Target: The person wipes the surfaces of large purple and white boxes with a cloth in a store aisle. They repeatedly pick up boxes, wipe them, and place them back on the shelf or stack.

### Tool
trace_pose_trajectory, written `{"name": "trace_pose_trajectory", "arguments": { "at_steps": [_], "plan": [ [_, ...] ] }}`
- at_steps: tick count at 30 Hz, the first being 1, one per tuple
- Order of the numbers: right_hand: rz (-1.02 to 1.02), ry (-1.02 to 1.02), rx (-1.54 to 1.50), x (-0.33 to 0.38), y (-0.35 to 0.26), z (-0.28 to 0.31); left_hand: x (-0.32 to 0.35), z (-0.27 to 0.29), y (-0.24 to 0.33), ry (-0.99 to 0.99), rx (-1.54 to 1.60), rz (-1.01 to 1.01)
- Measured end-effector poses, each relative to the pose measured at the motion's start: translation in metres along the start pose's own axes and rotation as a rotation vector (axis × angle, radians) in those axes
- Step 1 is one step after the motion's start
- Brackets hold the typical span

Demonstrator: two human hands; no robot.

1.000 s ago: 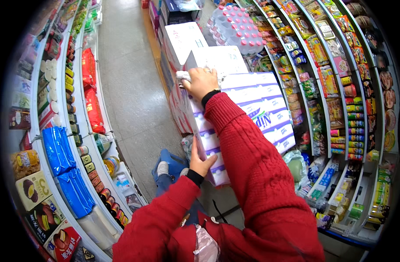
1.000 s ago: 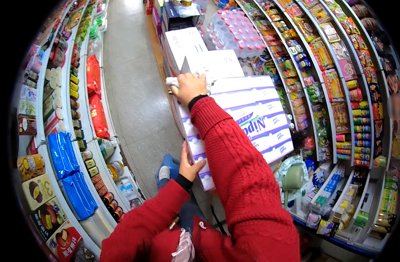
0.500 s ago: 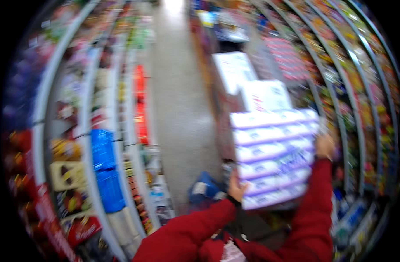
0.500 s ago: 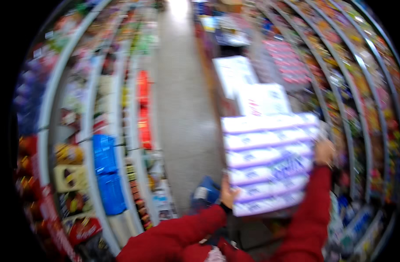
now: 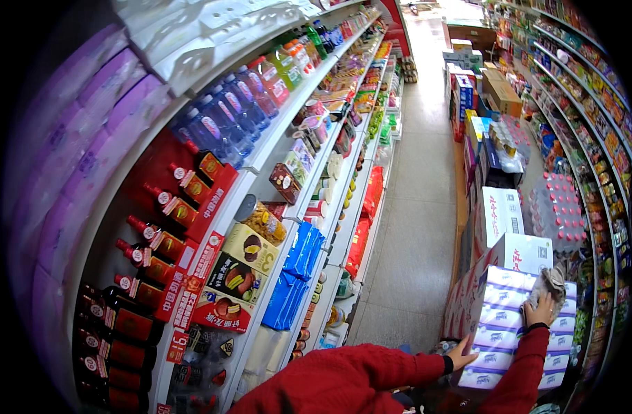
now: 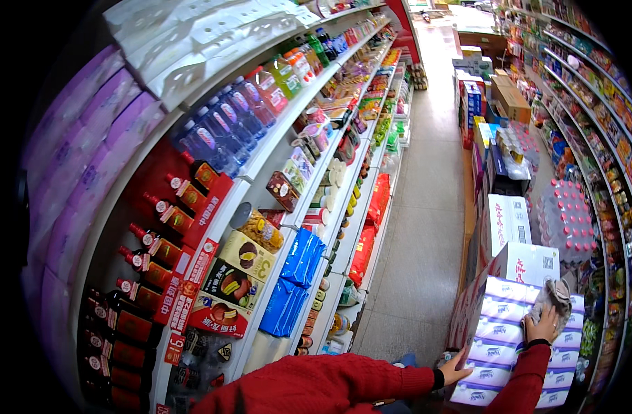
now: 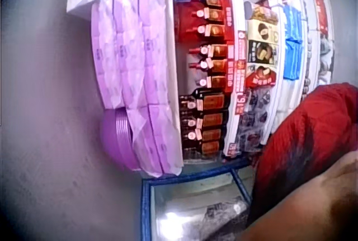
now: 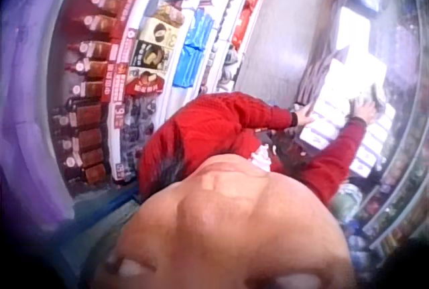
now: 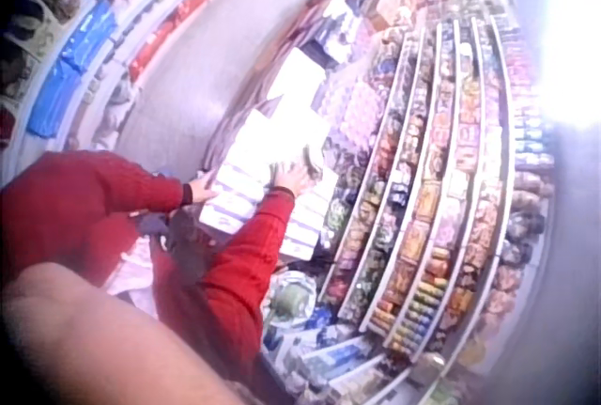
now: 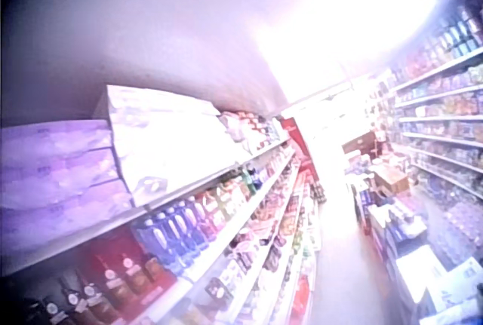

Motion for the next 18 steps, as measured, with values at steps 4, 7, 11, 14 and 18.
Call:
{"name": "trace_pose_trajectory", "arguments": {
  "at_steps": [4,7,11,14,18],
  "plan": [
    [0.071,0.119,-0.112,0.015,0.017,-0.018,0.006,-0.018,-0.004,-0.143,-0.073,0.023],
    [0.522,0.297,-0.287,0.077,-0.006,-0.015,0.018,-0.018,0.015,-0.167,-0.027,0.045],
    [0.946,0.004,-0.032,0.192,-0.025,-0.060,-0.002,0.011,0.031,-0.256,-0.270,-0.121],
    [1.052,-0.039,0.031,0.241,-0.027,-0.076,0.009,0.178,0.122,0.290,-1.247,-1.191],
    [0.736,0.009,-0.204,0.242,0.060,-0.069,0.111,0.441,0.439,0.564,0.080,-0.828]
  ]
}}
Point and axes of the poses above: each hand's wrist, its own x-axis away from the middle knuckle, its own z-axis out of the back of the hand, y = z × x, the point moved 10 cm from there along -x, towards the middle knuckle
